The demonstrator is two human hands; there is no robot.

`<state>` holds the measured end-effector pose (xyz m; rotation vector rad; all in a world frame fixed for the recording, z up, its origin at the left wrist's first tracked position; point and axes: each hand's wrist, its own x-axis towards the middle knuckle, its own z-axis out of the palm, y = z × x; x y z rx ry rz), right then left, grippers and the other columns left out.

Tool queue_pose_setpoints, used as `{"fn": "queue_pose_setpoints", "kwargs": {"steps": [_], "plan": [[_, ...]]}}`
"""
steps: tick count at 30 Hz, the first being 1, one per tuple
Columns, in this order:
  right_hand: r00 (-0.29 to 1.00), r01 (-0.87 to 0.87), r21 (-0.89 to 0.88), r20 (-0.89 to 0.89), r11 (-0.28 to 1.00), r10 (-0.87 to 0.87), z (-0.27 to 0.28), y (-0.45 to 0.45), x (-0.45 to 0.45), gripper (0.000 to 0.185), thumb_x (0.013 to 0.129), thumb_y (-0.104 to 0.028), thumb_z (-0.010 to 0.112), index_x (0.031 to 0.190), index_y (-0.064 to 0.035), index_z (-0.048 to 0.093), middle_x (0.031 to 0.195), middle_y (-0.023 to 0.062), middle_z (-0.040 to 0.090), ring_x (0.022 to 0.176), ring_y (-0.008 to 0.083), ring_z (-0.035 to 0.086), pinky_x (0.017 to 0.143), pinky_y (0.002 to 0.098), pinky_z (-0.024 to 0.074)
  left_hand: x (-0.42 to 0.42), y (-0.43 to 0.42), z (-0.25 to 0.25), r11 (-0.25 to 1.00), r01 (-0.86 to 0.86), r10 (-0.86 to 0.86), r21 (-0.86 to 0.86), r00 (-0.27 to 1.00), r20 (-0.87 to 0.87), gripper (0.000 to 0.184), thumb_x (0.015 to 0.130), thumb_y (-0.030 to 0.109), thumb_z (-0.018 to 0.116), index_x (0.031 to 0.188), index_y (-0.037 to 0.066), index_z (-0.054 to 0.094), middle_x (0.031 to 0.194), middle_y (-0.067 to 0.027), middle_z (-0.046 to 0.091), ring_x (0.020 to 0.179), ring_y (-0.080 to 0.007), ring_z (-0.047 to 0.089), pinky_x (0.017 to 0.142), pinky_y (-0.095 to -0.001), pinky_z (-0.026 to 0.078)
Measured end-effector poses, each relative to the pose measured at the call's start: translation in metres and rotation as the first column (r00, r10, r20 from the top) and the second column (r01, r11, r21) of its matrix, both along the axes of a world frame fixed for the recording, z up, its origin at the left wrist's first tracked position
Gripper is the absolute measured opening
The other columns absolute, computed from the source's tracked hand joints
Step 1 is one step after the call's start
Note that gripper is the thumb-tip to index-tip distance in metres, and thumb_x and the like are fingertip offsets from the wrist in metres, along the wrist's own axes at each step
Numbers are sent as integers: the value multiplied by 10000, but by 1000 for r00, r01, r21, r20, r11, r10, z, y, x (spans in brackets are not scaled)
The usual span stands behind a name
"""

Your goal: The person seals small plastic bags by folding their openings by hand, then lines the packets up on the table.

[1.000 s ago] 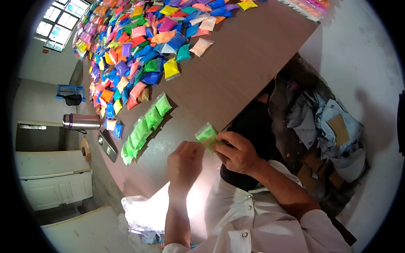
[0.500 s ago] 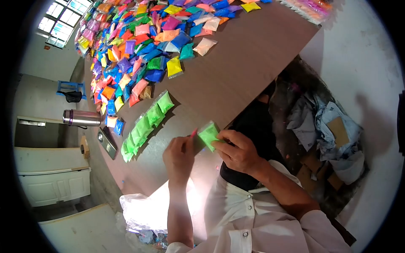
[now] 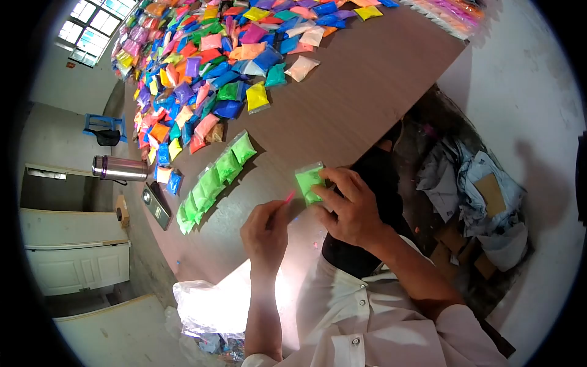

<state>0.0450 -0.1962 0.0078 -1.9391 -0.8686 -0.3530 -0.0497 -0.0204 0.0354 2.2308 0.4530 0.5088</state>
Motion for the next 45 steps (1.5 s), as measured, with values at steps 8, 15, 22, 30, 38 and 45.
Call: {"fn": "queue_pose_setpoints", "kwargs": {"steps": [8,15,22,30,38,45], "plan": [[990,-80,-17,-121,997,78,-2,0,15,307,813,-116,778,1099,-25,713,1236,127,647,1174,339,614,1010,420,521,10,-12,-12,994,97,-99,56,994,47,24,915,5,761,926,-8,745,819,-78,706,663,-102,627,594,-257,499],[994,-53,-67,-99,996,46,-2,4,17,371,795,-134,802,1143,-34,727,1280,109,656,1187,305,611,1007,400,522,28,-1,-11,983,96,-94,154,995,-21,45,892,7,770,884,-3,727,815,-114,704,651,-180,665,592,-294,517],[996,-47,-87,-81,995,40,1,1,18,375,788,-158,807,1131,-31,727,1274,106,658,1183,298,614,996,388,525,24,13,-17,974,33,-45,226,998,51,53,894,2,761,861,11,721,799,-104,700,624,-185,644,566,-304,491],[992,-120,-157,-60,980,112,4,-4,25,419,756,-164,806,1145,-33,722,1257,103,651,1177,300,606,996,387,523,17,0,-21,974,28,-40,225,998,48,68,902,14,757,855,7,709,771,-105,684,630,-192,657,577,-305,511],[992,-117,-170,-58,978,108,4,-2,26,393,747,-113,799,1130,-58,729,1256,83,639,1183,289,599,982,379,527,8,-22,-12,957,130,-154,257,985,74,97,874,2,788,848,34,701,755,-90,663,585,-171,626,529,-311,478],[992,-120,-178,-47,977,113,2,-4,28,417,718,-134,852,1115,-68,742,1257,69,641,1182,280,598,972,366,532,9,-9,-13,925,-44,-2,377,993,120,124,878,-12,775,835,46,675,727,-90,639,565,-178,622,506,-305,469]]}}
